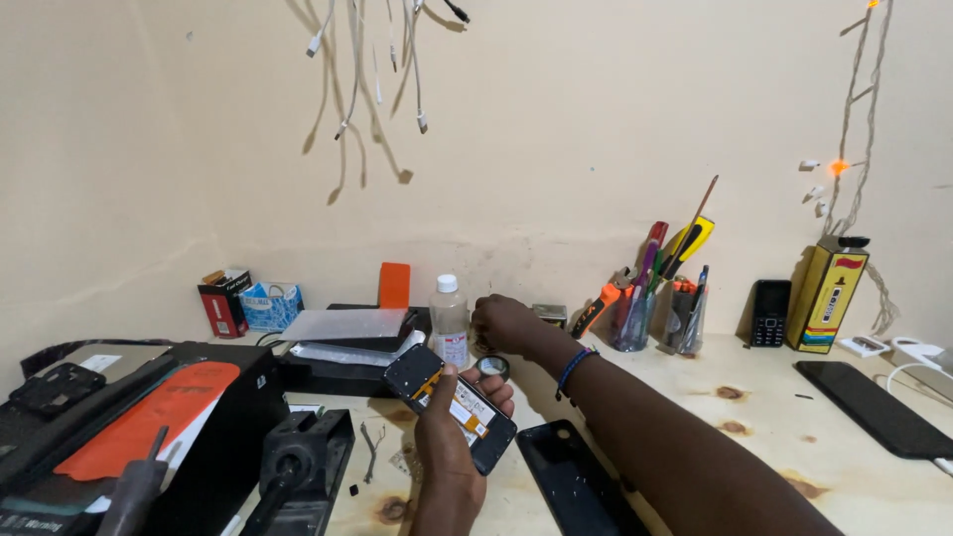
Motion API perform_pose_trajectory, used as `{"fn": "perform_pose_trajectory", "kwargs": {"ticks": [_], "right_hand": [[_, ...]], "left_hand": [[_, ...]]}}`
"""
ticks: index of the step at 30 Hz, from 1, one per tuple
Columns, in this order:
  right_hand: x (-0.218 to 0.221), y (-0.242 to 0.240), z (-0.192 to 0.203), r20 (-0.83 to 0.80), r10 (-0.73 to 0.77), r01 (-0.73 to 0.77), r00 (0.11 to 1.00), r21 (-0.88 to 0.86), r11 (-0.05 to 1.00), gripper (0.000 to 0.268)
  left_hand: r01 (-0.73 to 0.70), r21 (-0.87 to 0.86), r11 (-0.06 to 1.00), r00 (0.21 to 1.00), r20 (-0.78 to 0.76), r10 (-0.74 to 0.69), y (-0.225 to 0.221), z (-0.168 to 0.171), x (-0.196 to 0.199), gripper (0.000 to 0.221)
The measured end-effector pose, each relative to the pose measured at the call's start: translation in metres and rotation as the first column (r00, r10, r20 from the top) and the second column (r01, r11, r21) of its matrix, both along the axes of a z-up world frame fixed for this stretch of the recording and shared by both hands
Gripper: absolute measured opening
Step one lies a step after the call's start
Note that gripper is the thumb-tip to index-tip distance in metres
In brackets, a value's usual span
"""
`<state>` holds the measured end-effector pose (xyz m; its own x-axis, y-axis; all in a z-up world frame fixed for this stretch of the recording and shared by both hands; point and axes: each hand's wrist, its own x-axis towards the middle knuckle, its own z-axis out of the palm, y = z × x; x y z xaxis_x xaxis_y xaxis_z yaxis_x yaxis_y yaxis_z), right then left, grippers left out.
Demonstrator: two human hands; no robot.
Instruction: Disassembling a smartphone by prying off the back cover and removing internal screws with a screwdriver.
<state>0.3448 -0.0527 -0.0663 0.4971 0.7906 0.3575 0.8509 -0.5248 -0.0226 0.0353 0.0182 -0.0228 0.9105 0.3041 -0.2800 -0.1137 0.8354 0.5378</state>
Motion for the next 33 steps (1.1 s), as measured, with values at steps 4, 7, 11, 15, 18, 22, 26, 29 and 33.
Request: {"fn": "perform_pose_trajectory", "kwargs": {"ticks": [4,7,11,15,18,22,26,29,33], "right_hand": [[-0.002,0.0,0.004,0.025,0.041,-0.04,0.999,-0.041,0.998,0.014],[-0.009,-0.001,0.004,0.024,0.023,-0.021,0.999,-0.09,0.996,0.028],[-0.018,-0.001,0.011,0.061,0.01,-0.003,0.998,-0.114,0.993,0.034],[-0.02,0.004,0.022,-0.049,-0.103,0.09,0.994,-0.221,0.971,0.025],[-0.038,0.005,0.039,-0.037,-0.05,0.041,0.998,-0.228,0.973,0.021],[-0.036,0.001,0.033,0.004,-0.036,0.036,0.999,-0.176,0.984,0.014],[-0.047,-0.003,0.019,0.076,-0.012,0.015,0.997,-0.038,0.999,0.007],[-0.052,-0.006,0.028,0.117,-0.014,-0.001,0.993,0.128,0.992,0.013],[-0.063,-0.024,0.036,0.031,-0.036,0.013,0.999,0.537,0.843,0.005]], "left_hand": [[-0.005,0.001,1.0,1.0,0.009,0.005,0.0,-0.001,0.0,0.04],[0.009,-0.006,1.0,0.999,0.037,-0.008,0.001,-0.012,0.007,0.04],[0.019,-0.016,1.0,0.997,0.074,-0.018,0.001,-0.011,0.007,0.036],[0.018,-0.001,1.0,0.998,0.06,-0.018,0.001,-0.012,0.007,0.035],[0.027,-0.023,0.999,0.995,0.102,-0.025,0.001,-0.019,0.013,0.031],[0.048,-0.061,0.997,0.985,0.17,-0.037,0.001,-0.024,0.021,0.031],[0.066,-0.066,0.996,0.987,0.148,-0.056,0.003,-0.028,0.016,0.029],[0.061,-0.032,0.998,0.988,0.145,-0.056,0.004,-0.023,0.016,0.028],[0.026,0.031,0.999,0.995,0.098,-0.029,0.002,-0.019,0.011,0.032]]}}
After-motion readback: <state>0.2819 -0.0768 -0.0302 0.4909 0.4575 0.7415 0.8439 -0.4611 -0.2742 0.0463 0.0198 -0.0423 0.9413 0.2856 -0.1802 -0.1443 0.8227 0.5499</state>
